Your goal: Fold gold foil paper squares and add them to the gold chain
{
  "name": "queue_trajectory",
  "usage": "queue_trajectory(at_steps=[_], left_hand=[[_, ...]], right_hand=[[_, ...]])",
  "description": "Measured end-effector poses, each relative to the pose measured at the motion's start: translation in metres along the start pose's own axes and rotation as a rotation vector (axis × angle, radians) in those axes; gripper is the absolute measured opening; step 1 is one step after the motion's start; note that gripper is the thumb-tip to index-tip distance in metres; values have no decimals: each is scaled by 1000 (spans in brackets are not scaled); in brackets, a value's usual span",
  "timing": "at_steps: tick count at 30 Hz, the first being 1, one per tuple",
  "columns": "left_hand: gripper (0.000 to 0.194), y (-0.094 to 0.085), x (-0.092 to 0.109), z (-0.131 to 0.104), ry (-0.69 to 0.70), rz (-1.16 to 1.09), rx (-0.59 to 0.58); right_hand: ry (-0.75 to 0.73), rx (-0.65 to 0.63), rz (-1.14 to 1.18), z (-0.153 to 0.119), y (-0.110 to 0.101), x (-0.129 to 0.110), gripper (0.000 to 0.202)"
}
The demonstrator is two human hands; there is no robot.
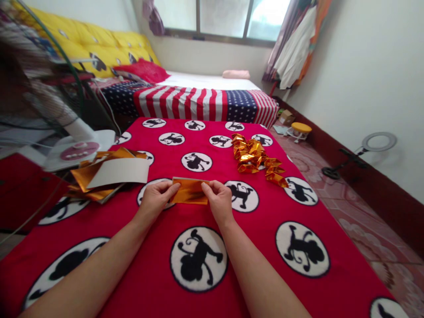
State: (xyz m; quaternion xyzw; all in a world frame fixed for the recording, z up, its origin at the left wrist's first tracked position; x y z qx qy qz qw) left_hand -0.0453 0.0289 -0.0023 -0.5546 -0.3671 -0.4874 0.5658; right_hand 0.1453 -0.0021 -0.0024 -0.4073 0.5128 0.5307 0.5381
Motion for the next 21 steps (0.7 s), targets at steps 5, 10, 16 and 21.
queue_trajectory(at_steps=[5,10,16,21], left_hand=[[37,0,1,-1,-10,-9,7],[38,0,0,-1,1,10,15],[39,0,1,-1,-18,-13,15],[39,-1,4,-2,1,6,30]], right_hand=[[-5,8,-34,-1,0,-2,37],[-11,9,-50,-1,-1,-2,38],[-4,10,-50,-1,-1,-1,36],[5,17,-64,-1,-1,-1,37]])
Point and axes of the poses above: each hand's wrist, its own z-axis towards the middle knuckle, its own y-axis out of the palm, x = y × z, the point moved 3 cm from there along z, towards the middle knuckle, and after that the axes turned 5 degrees about -x, right-handed, at the moved point
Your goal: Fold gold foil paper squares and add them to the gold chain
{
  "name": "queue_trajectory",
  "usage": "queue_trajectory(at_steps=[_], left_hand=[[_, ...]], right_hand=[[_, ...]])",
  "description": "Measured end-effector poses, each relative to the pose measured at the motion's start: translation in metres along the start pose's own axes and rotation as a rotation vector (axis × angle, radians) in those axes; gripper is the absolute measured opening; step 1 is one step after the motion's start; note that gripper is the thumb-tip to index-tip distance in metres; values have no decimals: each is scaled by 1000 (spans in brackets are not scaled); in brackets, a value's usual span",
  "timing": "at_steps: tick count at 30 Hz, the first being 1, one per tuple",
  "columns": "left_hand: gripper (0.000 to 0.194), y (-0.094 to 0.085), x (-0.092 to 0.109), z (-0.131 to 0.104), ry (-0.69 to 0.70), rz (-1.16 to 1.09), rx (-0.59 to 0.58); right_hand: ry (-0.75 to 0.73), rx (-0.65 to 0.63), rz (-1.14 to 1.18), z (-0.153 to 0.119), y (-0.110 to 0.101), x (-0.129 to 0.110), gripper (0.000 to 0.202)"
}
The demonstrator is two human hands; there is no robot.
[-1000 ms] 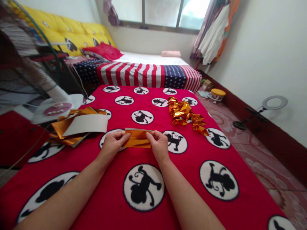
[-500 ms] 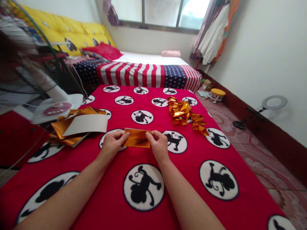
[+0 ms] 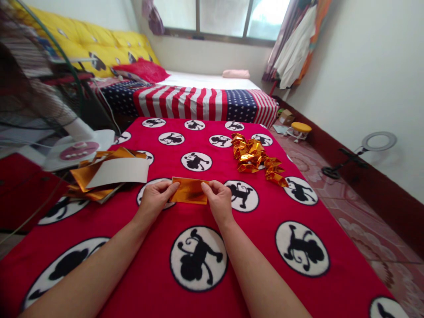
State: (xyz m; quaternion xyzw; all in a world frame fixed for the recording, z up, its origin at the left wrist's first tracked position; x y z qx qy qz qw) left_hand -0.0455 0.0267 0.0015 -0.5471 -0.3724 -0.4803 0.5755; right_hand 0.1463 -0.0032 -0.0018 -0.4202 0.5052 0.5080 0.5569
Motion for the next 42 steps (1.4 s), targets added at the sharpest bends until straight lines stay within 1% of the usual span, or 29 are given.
queue_trajectory(at_steps=[3,14,31,42], left_hand=[[38,0,1,0,16,10,3],[40,1,-2,1,10,24,1],[41,1,-4,1,-28,-16,-15],[40,0,-2,1,-26,-15,2]], right_hand=[[-9,-3,6,0,0,0,36],[-5,-3,8,0,0,0,38],[-7,-10,17,0,0,1,36],[-10,-20,-8,0,0,0,36]])
Point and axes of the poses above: each hand's wrist, its own z-axis towards the middle knuckle, its own y-axis out of the palm, x = y × z, the point moved 3 cm from there along z, towards the middle knuckle, and after that the axes turned 5 degrees about -x, right-handed, at the moved point
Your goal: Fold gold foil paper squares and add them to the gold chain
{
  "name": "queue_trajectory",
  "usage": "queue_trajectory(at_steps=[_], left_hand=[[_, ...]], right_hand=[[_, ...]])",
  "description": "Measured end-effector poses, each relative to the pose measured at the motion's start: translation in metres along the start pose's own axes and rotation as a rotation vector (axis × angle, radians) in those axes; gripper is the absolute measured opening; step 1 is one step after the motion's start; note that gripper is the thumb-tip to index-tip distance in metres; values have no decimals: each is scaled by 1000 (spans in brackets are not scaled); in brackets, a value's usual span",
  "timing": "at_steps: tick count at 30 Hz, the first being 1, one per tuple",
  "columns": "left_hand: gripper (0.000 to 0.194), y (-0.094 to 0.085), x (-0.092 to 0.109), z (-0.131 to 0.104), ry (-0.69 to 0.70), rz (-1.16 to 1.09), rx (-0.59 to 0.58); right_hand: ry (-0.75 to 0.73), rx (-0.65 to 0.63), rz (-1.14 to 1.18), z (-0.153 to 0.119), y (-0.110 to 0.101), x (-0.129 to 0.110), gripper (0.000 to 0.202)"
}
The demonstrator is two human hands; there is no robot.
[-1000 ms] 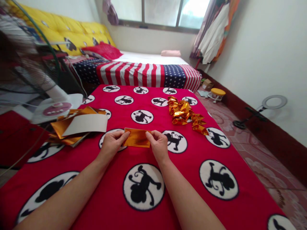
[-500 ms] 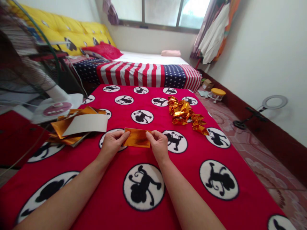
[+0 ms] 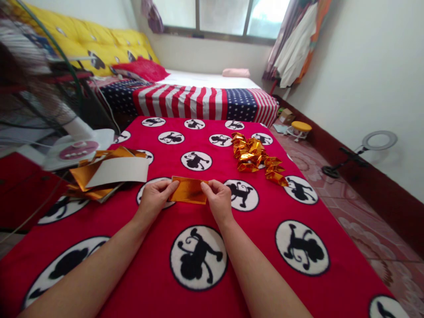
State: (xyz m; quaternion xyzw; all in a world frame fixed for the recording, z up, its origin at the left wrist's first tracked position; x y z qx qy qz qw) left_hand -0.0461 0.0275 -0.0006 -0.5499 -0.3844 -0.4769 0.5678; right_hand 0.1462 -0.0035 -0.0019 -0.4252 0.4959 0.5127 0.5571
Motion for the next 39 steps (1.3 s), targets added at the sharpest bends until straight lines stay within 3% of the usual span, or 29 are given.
queue_trajectory(at_steps=[11,16,21,29,39], left_hand=[[37,0,3,-1,21,24,17],[40,-1,4,-2,68,164,32],[43,0,8,-5,113,413,32],[37,3,13,-9,45,820,14],[32,11,16,-11,82,1005,-26]], right_hand=[[-19,-2,-5,0,0,0,32],[-6,23,-58,0,0,-1,34],[-31,39,-299,3,-3,-1,37],[16,43,-858,7,-4,-8,28],[90,92,-1017,5,-1,-6,20]])
Point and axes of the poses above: each hand's wrist, its own z-axis towards the middle knuckle, its own y-axis out of the palm, x = y × z, the point moved 3 cm from there along z, towards the middle knuckle, and after that the axes turned 5 degrees about -x, right-handed, at the moved point
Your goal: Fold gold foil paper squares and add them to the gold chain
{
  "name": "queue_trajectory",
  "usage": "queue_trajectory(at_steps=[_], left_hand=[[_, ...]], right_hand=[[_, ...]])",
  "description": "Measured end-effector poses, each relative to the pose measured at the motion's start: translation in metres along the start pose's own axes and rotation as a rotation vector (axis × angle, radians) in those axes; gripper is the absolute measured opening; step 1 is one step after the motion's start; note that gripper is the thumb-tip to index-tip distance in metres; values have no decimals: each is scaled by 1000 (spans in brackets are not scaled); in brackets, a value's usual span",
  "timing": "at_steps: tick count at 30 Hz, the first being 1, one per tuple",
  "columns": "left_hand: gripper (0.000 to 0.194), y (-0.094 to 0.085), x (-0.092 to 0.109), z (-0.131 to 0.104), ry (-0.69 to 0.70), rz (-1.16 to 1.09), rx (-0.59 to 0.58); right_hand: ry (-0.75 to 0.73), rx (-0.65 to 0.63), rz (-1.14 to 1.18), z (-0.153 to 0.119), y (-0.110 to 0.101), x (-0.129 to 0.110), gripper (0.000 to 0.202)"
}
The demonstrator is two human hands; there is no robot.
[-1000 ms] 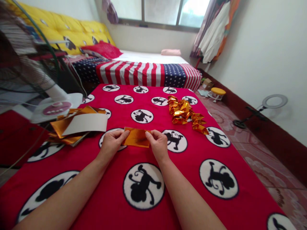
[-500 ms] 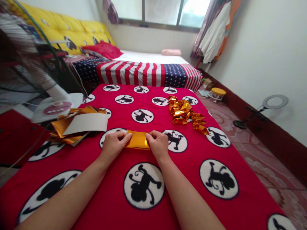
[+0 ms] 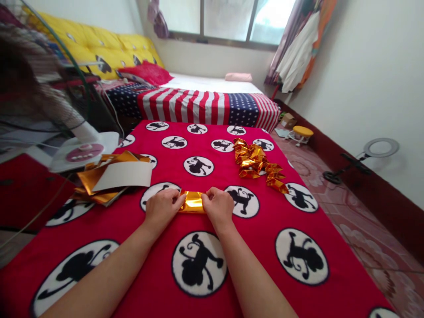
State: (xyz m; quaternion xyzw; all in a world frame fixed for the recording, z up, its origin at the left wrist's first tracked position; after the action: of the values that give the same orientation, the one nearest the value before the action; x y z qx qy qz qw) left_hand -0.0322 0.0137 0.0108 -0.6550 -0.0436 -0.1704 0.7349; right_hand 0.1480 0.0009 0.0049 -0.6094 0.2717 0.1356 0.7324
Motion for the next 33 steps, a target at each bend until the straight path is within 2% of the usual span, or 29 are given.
queue_trajectory(at_steps=[10,16,18,20,22,24,28,33], left_hand=[[30,2,4,-1,27,83,-16],[22,4,5,-3,-74,62,13],[22,3,6,-4,-39,-2,57],[13,3,7,-4,61,-73,74],[9,5,8,-2,172,-152,41],[14,6,6,0,223,-248,2],[9,5,1,2,211,-368,-61],[20,2,3,-2,192,-329,-108]], right_hand=[[78,-36,-63,4,-1,-2,17],[80,-8,-64,1,2,-2,15],[38,21,-35,-1,2,-3,13],[-24,38,-8,-2,2,-5,9],[-79,32,3,-3,2,-6,4],[-117,13,3,-4,2,-7,3],[-122,-47,-29,-4,1,-8,10],[-138,-56,-149,-9,-2,-17,13]])
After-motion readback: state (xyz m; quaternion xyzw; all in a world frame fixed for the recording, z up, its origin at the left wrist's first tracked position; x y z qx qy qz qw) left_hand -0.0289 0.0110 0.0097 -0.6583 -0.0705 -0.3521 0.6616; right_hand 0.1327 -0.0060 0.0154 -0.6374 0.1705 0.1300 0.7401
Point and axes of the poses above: each hand's wrist, its own z-axis towards the middle knuckle, its own y-axis out of the palm, x = y × z, the point moved 3 cm from there along z, towards the middle knuckle, and after that the axes turned 5 degrees about -x, right-handed, at the moved point
